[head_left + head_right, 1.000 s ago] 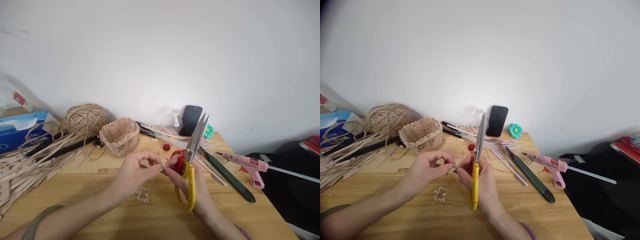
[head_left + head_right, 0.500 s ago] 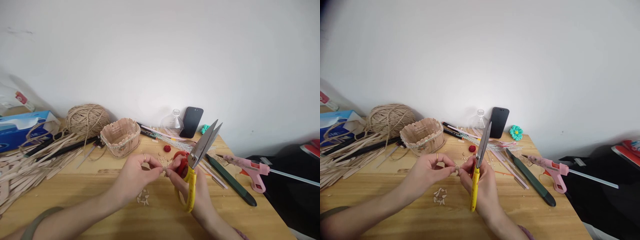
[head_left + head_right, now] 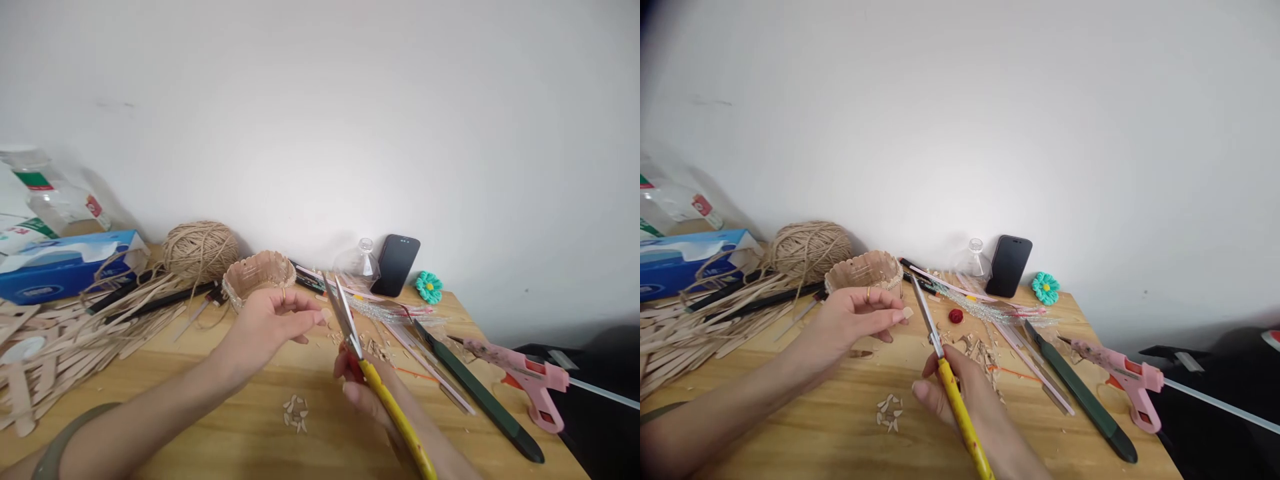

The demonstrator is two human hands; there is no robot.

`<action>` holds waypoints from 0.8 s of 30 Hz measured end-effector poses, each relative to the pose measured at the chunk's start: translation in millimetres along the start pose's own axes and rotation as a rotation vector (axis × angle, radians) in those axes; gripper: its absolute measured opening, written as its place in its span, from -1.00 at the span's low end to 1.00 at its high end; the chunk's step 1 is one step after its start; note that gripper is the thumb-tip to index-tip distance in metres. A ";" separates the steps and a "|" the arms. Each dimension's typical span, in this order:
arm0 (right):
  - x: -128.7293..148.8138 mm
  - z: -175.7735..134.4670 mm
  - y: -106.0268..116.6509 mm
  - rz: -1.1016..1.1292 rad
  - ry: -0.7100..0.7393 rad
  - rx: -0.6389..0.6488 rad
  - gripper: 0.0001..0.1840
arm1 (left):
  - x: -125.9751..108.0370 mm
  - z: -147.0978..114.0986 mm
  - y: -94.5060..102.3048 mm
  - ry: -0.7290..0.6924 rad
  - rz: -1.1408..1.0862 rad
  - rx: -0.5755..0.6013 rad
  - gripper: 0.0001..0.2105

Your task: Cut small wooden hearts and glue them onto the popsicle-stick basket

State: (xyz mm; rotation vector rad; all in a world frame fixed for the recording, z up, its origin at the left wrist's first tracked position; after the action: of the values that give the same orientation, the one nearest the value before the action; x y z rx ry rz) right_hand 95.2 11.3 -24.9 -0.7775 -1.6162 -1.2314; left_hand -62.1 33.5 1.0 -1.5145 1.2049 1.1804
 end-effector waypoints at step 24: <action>9.6 -0.7 -7.8 -0.207 0.037 0.149 -0.46 | -5.5 1.9 2.7 -0.018 0.038 0.012 -0.96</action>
State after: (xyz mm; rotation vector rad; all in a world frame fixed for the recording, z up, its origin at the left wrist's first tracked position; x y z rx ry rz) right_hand 85.0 7.9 -18.8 -0.5008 -1.7689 -1.2447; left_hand -65.6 35.9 5.9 -1.4749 1.2316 1.2070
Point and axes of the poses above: each hand's wrist, its own z-axis towards the middle knuckle, its own y-axis out of the back of the hand, x = y × z, the point moved 6 cm from there along z, towards the middle knuckle, and after that the axes turned 12 degrees about -x, right-handed, at the moved point
